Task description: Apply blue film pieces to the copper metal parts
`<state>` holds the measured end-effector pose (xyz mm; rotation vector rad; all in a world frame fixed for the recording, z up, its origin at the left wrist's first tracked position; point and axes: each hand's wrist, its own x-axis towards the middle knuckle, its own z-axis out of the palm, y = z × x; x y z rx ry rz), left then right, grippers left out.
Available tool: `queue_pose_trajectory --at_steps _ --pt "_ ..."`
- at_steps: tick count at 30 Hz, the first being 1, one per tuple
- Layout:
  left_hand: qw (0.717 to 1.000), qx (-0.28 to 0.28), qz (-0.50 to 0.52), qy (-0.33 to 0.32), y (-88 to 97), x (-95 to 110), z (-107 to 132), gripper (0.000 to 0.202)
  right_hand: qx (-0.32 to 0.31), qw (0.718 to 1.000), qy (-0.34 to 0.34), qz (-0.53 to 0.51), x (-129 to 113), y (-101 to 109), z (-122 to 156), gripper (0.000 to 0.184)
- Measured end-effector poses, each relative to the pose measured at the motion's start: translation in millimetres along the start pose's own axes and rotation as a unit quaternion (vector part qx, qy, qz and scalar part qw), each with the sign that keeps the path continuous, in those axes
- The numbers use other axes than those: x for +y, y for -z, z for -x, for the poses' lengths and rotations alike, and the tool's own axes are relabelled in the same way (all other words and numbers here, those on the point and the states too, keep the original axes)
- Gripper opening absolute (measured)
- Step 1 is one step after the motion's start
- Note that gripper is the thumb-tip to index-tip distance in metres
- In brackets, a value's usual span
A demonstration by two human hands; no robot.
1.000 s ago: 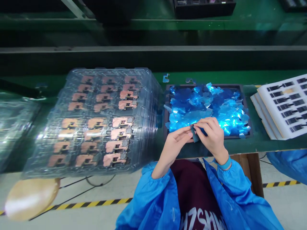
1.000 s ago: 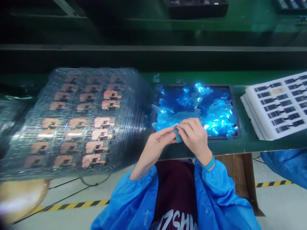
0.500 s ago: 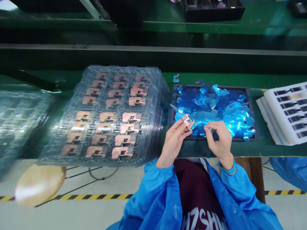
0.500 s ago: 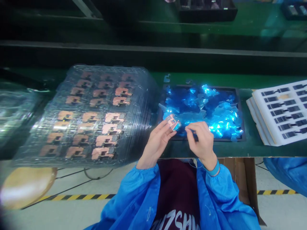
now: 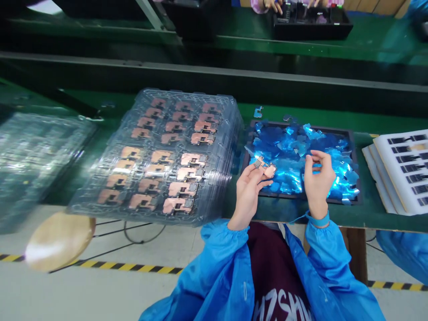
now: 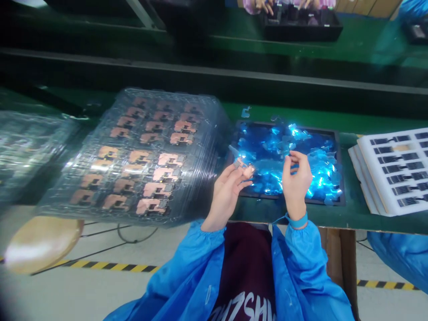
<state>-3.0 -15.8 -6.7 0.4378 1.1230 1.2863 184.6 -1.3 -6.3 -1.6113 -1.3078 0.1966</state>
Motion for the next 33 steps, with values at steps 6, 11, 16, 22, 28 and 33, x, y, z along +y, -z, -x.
queue_pose_trajectory --at_steps 6,11,16,22,28,33 --pt "1.0 -0.008 -0.02 -0.021 -4.2 2 7 0.05 -0.063 0.994 0.08 0.025 -3 -6 12 0.031" --pt "0.999 0.002 -0.023 -0.049 -8.0 0 11 0.048 -0.172 0.973 -0.07 -0.137 -34 -8 36 0.029" --pt "0.997 0.006 -0.028 -0.066 -8.6 -6 12 0.052 -0.181 0.959 -0.116 -0.183 -38 -16 38 0.023" --pt "0.997 0.015 -0.044 -0.064 -8.6 -6 13 0.053 -0.193 0.949 -0.132 -0.211 -35 -13 31 0.038" --pt "0.995 -0.014 -0.049 -0.088 -13.4 -9 18 0.05 -0.171 0.967 -0.084 -0.171 -32 -14 32 0.034" --pt "0.989 -0.01 -0.076 -0.122 -17.6 7 33 0.046 -0.134 0.979 -0.008 -0.154 -38 -9 36 0.04"
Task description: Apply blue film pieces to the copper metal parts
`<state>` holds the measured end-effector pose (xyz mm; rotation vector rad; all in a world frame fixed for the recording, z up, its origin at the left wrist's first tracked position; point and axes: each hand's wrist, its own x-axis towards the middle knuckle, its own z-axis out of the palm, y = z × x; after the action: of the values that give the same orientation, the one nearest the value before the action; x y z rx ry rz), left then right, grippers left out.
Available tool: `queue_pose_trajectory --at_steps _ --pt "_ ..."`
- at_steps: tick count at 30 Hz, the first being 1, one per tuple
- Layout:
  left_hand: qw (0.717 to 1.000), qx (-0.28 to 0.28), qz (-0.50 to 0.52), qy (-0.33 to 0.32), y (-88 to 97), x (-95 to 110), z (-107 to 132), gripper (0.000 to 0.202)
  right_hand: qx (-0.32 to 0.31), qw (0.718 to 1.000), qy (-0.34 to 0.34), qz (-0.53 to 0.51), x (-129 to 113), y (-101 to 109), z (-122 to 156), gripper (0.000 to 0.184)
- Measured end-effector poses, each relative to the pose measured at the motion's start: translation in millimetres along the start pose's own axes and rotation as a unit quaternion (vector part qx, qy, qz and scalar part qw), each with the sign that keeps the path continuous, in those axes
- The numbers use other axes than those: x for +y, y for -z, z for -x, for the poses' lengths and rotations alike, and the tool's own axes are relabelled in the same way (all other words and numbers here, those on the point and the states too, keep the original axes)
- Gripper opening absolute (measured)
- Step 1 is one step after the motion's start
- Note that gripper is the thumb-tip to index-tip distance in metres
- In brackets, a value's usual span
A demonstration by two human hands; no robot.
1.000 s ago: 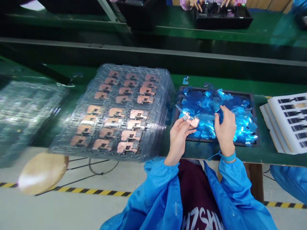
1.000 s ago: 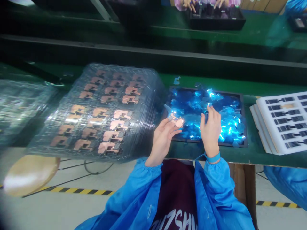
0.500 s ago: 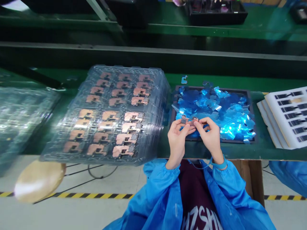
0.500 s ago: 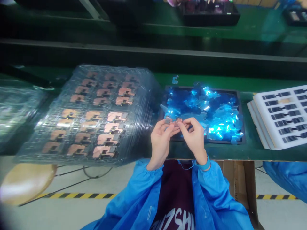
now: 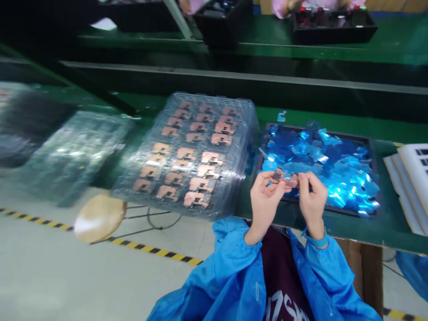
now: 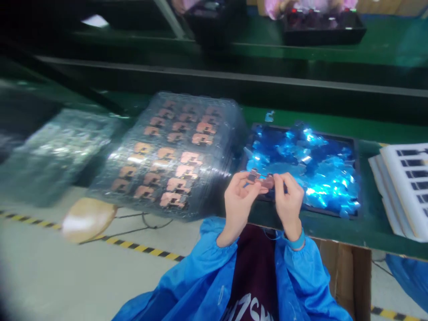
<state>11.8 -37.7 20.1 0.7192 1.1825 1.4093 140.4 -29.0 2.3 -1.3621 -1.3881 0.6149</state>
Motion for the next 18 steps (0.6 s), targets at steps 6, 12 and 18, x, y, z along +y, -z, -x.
queue_pose_trajectory --at_steps 6,12,18 --pt "0.998 -0.018 -0.043 -0.036 7.6 34 16 0.034 0.022 0.995 0.094 -0.002 -18 -8 1 0.036" --pt "0.973 -0.014 -0.189 -0.131 40.2 97 2 0.019 -0.007 0.992 0.098 -0.076 -13 -9 -1 0.041" --pt "0.893 -0.079 -0.394 -0.204 77.4 163 -143 0.025 0.004 0.998 0.017 -0.065 4 5 -5 0.039"
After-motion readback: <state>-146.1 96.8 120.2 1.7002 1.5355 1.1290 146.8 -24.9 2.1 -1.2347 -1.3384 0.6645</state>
